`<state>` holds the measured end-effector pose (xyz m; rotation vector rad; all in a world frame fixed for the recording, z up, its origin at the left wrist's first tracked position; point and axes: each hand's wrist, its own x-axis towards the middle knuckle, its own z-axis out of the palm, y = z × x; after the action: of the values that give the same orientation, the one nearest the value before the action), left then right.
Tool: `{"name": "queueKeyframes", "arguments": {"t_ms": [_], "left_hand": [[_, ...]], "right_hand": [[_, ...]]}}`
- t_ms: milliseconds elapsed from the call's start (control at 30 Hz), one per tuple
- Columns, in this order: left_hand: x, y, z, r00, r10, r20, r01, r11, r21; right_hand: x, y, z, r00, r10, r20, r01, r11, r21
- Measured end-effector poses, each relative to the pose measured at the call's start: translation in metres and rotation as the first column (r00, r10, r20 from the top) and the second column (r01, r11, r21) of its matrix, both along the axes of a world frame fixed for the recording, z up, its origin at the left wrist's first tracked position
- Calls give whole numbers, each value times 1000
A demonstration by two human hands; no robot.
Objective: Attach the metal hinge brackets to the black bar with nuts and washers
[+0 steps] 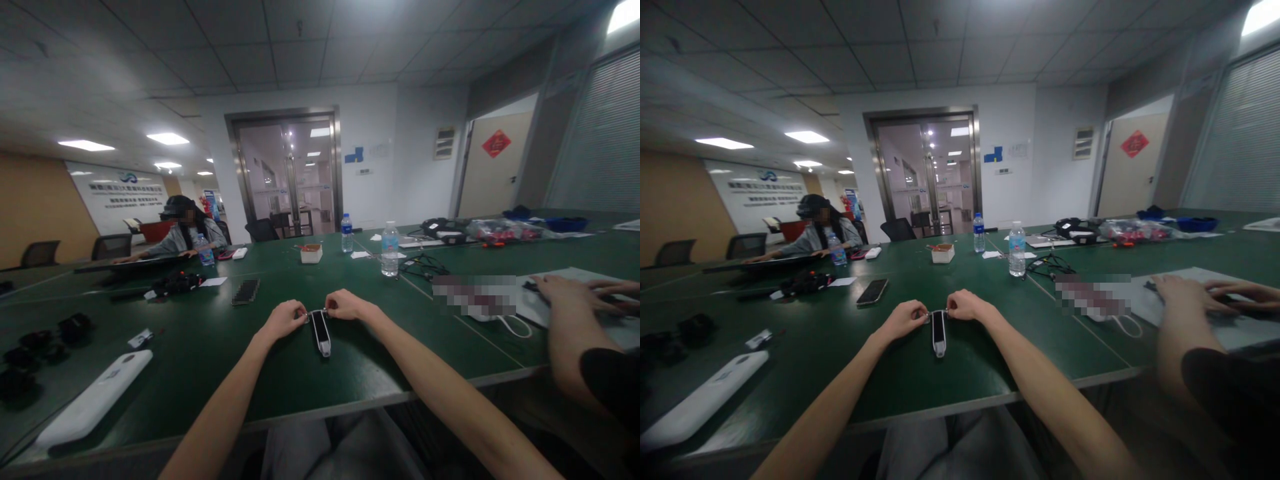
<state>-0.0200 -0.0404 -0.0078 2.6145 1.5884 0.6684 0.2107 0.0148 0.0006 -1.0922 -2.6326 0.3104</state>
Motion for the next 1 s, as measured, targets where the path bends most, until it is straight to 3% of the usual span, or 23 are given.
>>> {"name": "queueKeyframes", "arguments": {"t_ms": [467, 1000], "left_hand": [[-2, 6, -6, 1000, 1, -10, -1, 1000, 8], [1, 1, -1, 1000, -1, -2, 1, 1000, -3]], "right_hand": [[-1, 3, -3, 1000, -3, 7, 3, 1000, 5], [0, 2, -2, 1000, 2, 1, -2, 1000, -10]]}}
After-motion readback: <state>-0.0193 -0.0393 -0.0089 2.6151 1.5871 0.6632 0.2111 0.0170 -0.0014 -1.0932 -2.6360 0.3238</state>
